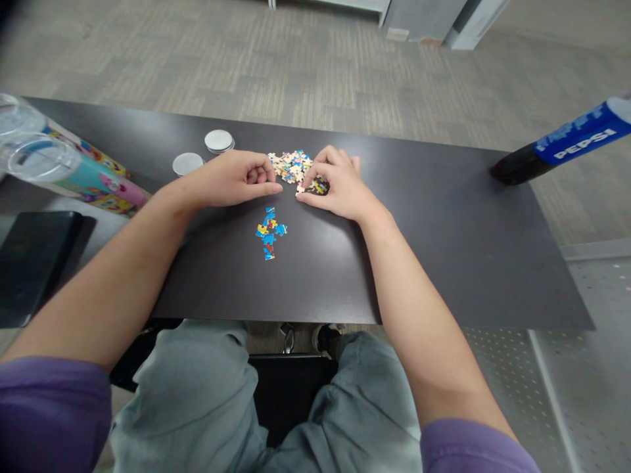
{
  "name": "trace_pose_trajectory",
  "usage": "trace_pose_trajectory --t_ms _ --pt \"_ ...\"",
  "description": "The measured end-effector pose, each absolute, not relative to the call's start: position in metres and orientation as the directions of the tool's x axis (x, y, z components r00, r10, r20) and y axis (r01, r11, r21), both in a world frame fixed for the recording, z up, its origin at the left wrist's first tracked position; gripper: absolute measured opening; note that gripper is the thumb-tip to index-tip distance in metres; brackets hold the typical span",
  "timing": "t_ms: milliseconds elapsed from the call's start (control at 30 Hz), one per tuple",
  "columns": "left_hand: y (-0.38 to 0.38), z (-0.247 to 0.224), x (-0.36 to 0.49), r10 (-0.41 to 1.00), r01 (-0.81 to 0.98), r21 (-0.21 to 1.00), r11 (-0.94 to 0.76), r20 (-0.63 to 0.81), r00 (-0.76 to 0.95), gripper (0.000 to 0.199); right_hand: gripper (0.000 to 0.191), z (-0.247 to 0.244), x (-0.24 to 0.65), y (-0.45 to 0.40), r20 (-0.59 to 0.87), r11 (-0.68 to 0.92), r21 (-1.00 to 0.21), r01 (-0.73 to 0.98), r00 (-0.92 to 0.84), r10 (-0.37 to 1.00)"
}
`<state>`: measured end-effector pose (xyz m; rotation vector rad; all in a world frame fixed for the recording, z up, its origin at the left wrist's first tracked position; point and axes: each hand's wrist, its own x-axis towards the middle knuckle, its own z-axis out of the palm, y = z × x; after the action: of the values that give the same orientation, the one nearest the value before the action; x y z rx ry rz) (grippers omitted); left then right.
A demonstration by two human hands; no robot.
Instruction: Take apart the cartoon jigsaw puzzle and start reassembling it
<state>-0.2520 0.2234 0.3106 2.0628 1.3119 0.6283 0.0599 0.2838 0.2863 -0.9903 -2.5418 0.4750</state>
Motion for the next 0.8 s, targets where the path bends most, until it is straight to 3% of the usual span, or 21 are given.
trace_pose_trajectory --t_ms 233,367,500,600,800 --pt "0.226 0.308 -0.254 0.923 0.646 0.682 -0.344 0.119 0.366 0.028 0.025 0.294 0.050 0.273 0.194 0.718 -0.489 0.495 -0.741 0.643" --pt "0.224 0.306 -0.249 0.918 0.657 0.658 -0.369 0.147 0.368 0.027 0.054 0.301 0.057 0.273 0.162 0.743 -0.540 0.396 -0.817 0.554" --pt "0.218 0.300 -0.231 0.932 0.710 0.608 -0.355 0.171 0.320 0.037 0.068 0.301 0.073 0.289 0.258 0.682 -0.523 0.512 -0.667 0.699" --pt "0.216 0.298 -0.225 0.933 0.722 0.596 -0.350 0.155 0.325 0.043 0.065 0.296 0.085 0.303 0.296 0.624 -0.509 0.593 -0.560 0.774" --pt "0.220 0.309 -0.242 0.858 0.644 0.643 -0.415 0.040 0.513 0.049 0.043 0.291 0.092 0.308 0.205 0.592 -0.504 0.629 -0.578 0.789"
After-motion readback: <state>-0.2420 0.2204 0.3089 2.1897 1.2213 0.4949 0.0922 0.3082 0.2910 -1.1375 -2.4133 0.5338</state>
